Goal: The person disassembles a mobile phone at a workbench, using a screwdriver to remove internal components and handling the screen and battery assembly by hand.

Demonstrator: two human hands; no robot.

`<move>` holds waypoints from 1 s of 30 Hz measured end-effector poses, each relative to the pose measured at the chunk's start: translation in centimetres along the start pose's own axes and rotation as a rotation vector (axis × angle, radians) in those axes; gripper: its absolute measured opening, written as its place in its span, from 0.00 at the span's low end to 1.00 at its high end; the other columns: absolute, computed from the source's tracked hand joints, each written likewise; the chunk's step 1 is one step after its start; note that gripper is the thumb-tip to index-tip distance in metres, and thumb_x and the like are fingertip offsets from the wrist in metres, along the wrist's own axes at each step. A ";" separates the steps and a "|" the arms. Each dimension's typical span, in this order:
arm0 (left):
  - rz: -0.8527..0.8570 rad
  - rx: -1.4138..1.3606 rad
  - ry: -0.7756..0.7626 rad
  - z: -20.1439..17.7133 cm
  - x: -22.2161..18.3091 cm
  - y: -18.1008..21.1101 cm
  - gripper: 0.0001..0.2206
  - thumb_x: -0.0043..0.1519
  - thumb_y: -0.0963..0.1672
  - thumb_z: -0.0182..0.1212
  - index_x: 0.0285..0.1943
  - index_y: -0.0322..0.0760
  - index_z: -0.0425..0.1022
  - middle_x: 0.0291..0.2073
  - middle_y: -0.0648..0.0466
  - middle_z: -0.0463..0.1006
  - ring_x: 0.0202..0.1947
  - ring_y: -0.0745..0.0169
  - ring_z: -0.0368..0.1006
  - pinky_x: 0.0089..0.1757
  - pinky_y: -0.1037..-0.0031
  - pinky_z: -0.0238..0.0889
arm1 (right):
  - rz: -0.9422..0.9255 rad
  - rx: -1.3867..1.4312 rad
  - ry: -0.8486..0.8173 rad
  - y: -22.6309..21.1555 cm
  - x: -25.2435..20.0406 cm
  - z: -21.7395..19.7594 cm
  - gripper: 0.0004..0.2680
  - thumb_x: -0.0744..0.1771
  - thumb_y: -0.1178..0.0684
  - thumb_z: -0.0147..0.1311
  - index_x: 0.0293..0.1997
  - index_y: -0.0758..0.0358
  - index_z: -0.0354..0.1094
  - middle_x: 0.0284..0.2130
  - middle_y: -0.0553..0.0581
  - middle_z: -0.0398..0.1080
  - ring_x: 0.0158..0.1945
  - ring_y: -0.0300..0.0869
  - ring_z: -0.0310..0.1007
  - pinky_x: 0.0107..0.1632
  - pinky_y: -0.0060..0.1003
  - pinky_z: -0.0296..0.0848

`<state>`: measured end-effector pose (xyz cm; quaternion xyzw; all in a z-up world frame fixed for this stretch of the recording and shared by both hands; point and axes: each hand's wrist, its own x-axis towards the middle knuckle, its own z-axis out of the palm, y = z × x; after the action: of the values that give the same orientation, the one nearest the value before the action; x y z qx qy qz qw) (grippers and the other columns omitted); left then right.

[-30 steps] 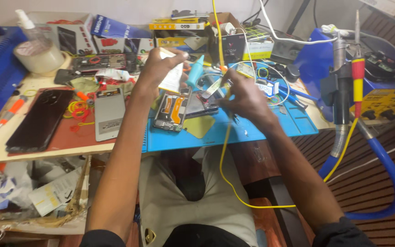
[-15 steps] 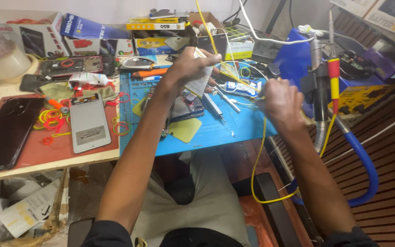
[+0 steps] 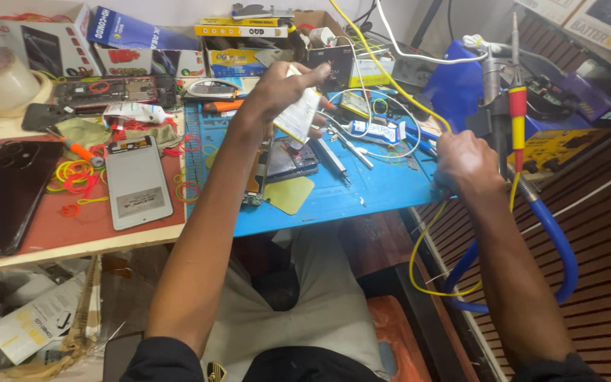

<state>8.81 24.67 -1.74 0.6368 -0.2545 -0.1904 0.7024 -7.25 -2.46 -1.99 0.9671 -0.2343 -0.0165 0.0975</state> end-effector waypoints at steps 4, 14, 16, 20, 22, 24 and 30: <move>-0.102 -0.104 -0.047 -0.5 -0.8 0.0 0.36 0.60 0.63 0.47 0.49 0.24 0.72 0.32 0.41 0.83 0.26 0.51 0.84 0.27 0.60 0.83 | -0.110 0.317 -0.012 -1.4 -1.1 -1.7 0.08 0.62 0.52 0.66 0.40 0.62 0.79 0.30 0.62 0.80 0.33 0.48 0.83 0.38 0.44 0.80; 0.190 -0.300 0.019 -6.4 -0.6 -3.5 0.23 0.65 0.56 0.50 0.49 0.33 0.74 0.36 0.44 0.82 0.33 0.56 0.82 0.34 0.66 0.80 | -0.844 1.420 -0.346 -15.0 2.6 -4.0 0.12 0.68 0.47 0.57 0.45 0.67 0.73 0.33 0.54 0.77 0.36 0.38 0.80 0.36 0.32 0.78; 0.199 -0.316 0.123 -7.7 -0.7 -4.0 0.22 0.68 0.55 0.51 0.49 0.33 0.76 0.37 0.47 0.82 0.33 0.59 0.80 0.34 0.68 0.77 | -0.846 1.505 -0.410 -16.9 3.4 -3.7 0.10 0.67 0.51 0.60 0.46 0.67 0.70 0.35 0.54 0.76 0.37 0.39 0.79 0.37 0.32 0.76; 0.144 0.398 0.438 -10.9 -0.4 -3.6 0.34 0.71 0.62 0.40 0.43 0.33 0.81 0.30 0.49 0.83 0.30 0.64 0.80 0.32 0.71 0.73 | -0.782 1.513 -0.308 -17.0 5.3 -3.3 0.08 0.67 0.54 0.58 0.47 0.69 0.73 0.34 0.52 0.71 0.35 0.36 0.73 0.38 0.32 0.72; -0.083 0.724 0.570 -12.0 -0.8 -3.3 0.37 0.75 0.63 0.41 0.42 0.23 0.75 0.26 0.45 0.79 0.25 0.55 0.76 0.26 0.59 0.72 | -0.711 1.574 -0.272 -15.7 6.4 -2.9 0.08 0.66 0.56 0.57 0.47 0.67 0.71 0.36 0.50 0.72 0.38 0.35 0.75 0.41 0.31 0.74; -0.208 0.849 0.381 -11.2 -1.2 -3.6 0.26 0.60 0.57 0.59 0.41 0.28 0.77 0.28 0.46 0.81 0.25 0.55 0.79 0.30 0.59 0.79 | -0.703 1.584 -0.333 -15.0 7.8 -2.3 0.08 0.68 0.54 0.56 0.49 0.66 0.70 0.35 0.50 0.70 0.36 0.35 0.73 0.41 0.32 0.76; -0.069 1.194 0.281 -5.9 -0.2 -4.4 0.34 0.42 0.55 0.85 0.46 0.28 0.75 0.40 0.38 0.79 0.47 0.42 0.75 0.51 0.42 0.61 | -0.575 1.300 -0.182 -13.1 10.1 0.2 0.11 0.69 0.52 0.52 0.55 0.63 0.69 0.36 0.52 0.73 0.36 0.35 0.71 0.39 0.30 0.70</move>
<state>12.44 29.00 -6.52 0.9473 -0.2015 0.0481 0.2444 7.63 4.30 -4.60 0.8477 0.0603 0.0209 -0.5266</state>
